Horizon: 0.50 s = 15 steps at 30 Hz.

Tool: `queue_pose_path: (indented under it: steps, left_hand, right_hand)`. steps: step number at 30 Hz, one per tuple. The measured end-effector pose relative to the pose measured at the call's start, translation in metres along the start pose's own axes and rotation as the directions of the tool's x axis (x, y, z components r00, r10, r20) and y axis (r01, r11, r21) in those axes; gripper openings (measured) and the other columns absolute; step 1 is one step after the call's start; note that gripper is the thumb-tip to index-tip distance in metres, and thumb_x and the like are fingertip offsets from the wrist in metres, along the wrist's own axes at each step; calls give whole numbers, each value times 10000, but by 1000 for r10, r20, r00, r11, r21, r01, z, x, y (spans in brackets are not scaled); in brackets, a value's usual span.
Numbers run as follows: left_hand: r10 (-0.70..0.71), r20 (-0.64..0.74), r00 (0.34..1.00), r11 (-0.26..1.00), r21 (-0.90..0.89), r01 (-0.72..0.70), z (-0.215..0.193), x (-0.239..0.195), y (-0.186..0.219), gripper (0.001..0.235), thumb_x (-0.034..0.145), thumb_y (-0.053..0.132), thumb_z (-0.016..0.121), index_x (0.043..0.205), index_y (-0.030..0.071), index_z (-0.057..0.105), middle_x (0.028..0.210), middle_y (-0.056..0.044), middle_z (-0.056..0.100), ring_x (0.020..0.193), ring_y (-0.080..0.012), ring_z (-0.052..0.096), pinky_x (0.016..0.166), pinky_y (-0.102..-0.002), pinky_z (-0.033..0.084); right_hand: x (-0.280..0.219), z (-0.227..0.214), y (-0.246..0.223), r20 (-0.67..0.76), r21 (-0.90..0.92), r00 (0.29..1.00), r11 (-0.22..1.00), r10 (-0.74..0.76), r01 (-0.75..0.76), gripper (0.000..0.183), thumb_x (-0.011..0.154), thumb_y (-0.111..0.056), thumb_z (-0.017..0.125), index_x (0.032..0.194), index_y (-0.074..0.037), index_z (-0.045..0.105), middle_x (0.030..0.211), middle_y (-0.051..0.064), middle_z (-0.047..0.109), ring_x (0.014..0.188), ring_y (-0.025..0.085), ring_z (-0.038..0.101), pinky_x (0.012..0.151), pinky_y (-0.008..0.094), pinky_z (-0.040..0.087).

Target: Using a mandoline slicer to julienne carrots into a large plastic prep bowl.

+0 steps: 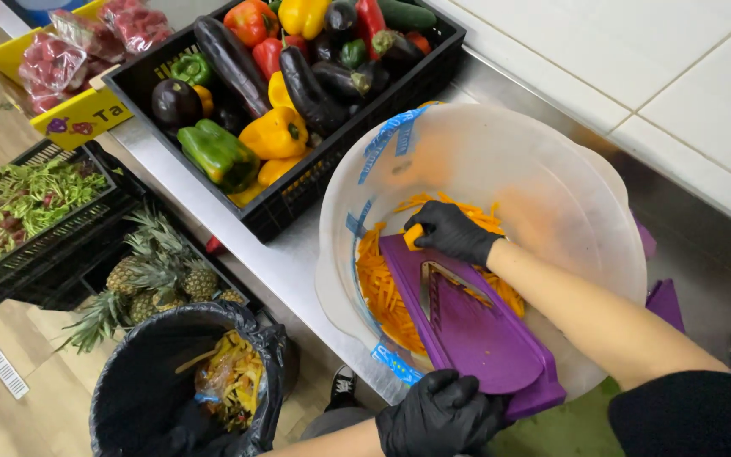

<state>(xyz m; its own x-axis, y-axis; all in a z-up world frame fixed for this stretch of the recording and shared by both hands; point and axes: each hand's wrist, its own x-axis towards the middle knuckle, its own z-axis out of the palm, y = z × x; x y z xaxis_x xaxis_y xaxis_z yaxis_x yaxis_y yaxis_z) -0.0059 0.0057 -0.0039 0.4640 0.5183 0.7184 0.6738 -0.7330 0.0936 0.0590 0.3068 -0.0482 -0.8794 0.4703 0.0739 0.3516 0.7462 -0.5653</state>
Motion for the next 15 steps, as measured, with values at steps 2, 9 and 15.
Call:
queue_pose_path:
  steps: [2,9,15]
  left_hand:
    - [3,47,999,1000,-6,-3,1,1,2,304,886,310,655,1138,152,719,994,-1,602,1127,-235,548,823,-347,456]
    - [-10,-21,1000,1000,-25,10,-14,-4,4,301,978,289,650,1206,109,726,1033,-3,618,1111,-215,554,853,-346,462]
    - [95,6,995,993,-74,-94,-24,-29,13,330,952,330,651,1200,128,734,1046,-3,642,1068,-219,566,833,-348,480]
  right_hand:
    - [-9,-31,-29,42,311,987,936,158,-163,342,737,-57,806,1073,-74,747,1011,96,726,933,245,710,838,346,575]
    - [-88,-98,-99,113,299,972,926,208,-233,375,772,-28,800,1139,-79,744,1032,53,748,956,132,702,855,297,561]
    - [-123,-94,-128,77,375,933,857,353,-355,444,759,-38,821,1190,-98,731,945,33,767,779,123,646,731,303,557]
